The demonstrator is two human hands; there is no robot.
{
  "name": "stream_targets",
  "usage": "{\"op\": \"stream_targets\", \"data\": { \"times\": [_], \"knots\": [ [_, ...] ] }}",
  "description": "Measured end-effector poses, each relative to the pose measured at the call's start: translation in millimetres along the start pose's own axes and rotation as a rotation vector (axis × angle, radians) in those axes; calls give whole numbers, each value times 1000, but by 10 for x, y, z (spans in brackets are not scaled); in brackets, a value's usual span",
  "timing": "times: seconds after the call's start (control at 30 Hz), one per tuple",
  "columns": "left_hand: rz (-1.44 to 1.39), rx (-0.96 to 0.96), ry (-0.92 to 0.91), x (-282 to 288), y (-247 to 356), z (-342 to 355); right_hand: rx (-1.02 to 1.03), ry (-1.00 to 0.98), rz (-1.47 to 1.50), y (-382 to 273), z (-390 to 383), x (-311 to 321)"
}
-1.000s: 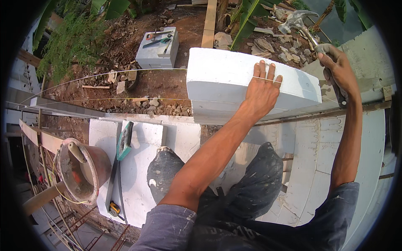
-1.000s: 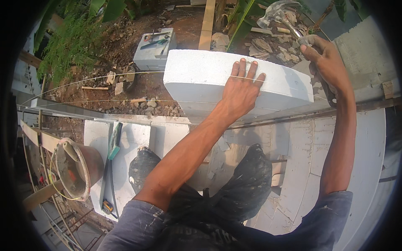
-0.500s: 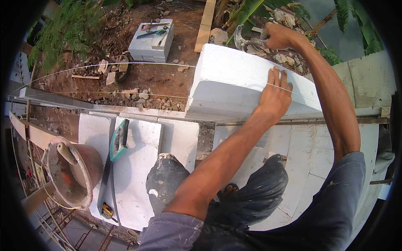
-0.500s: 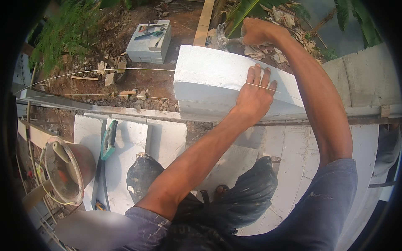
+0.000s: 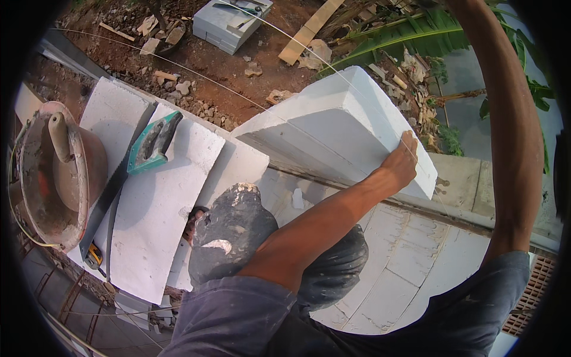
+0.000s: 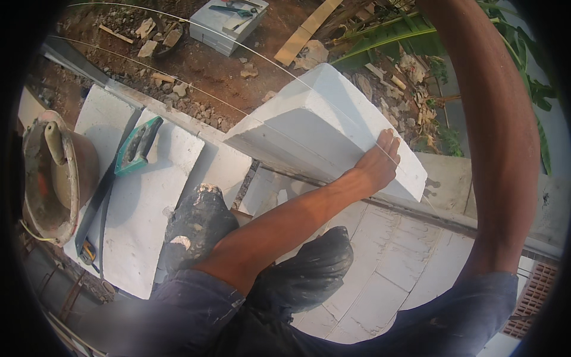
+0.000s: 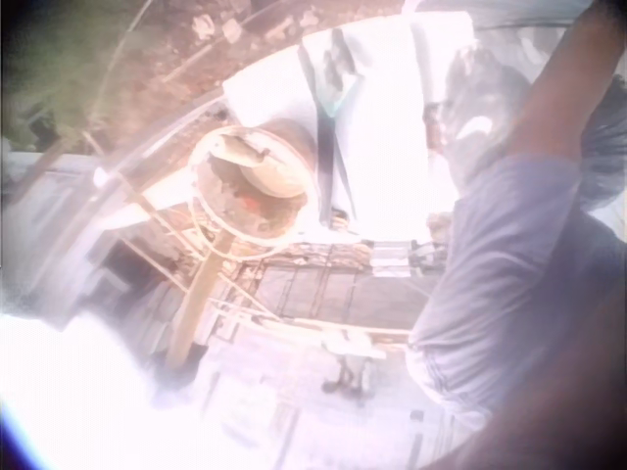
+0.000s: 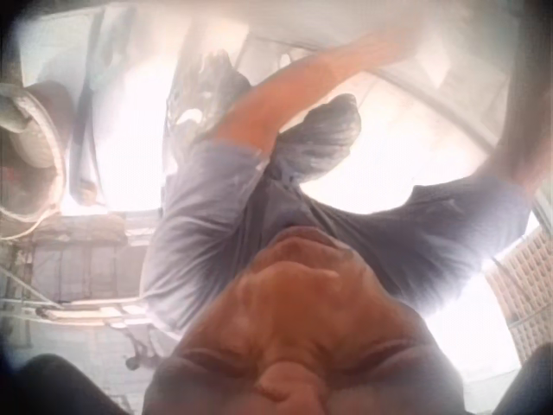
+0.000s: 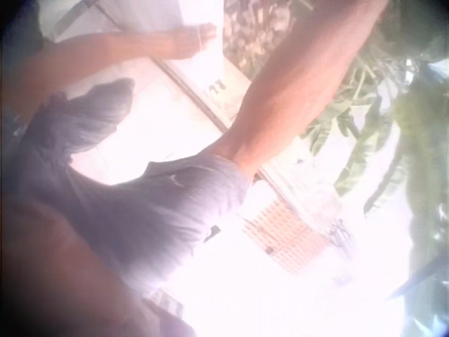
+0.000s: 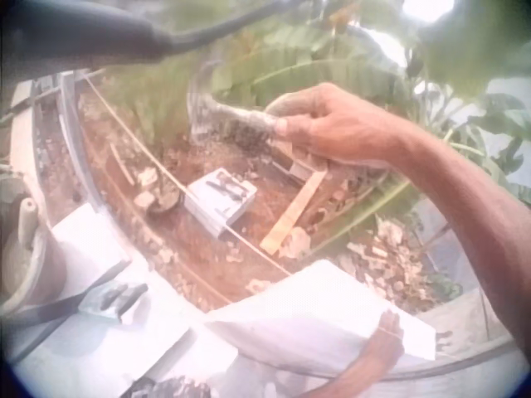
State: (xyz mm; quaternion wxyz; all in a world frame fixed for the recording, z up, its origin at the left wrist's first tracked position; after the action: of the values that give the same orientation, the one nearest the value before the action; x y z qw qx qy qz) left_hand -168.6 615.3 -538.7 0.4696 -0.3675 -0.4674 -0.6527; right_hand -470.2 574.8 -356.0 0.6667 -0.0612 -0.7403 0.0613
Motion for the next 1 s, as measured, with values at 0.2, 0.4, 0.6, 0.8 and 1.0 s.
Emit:
{"op": "stream_targets", "data": {
  "times": [0.2,0.4,0.6,0.8,1.0],
  "knots": [
    [37,-51,-29,27,92,-6,62,-286,-581,947,-171,-829],
    [47,-26,8,-43,106,31,148,-472,-522,583,-403,-840],
    [89,52,22,-44,-232,-75,94,-42,7,-297,361,-219],
    [-12,-18,-11,-3,-30,-42,154,-316,-325,444,-29,-900],
    [59,38,32,-79,-217,-45,-137,-547,-328,589,-447,-502]
  ]
}}
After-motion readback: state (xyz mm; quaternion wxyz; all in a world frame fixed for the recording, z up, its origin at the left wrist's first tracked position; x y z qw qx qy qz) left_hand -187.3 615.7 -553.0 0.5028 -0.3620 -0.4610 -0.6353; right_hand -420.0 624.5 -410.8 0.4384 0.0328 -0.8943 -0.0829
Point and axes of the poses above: each hand's wrist, its own z-axis towards the middle knuckle, its own x-axis out of the back of the hand, y = z × x, the point moved 5 cm from there along z, towards the middle knuckle, and after that the axes turned 7 degrees about x, right-handed, at the moved point
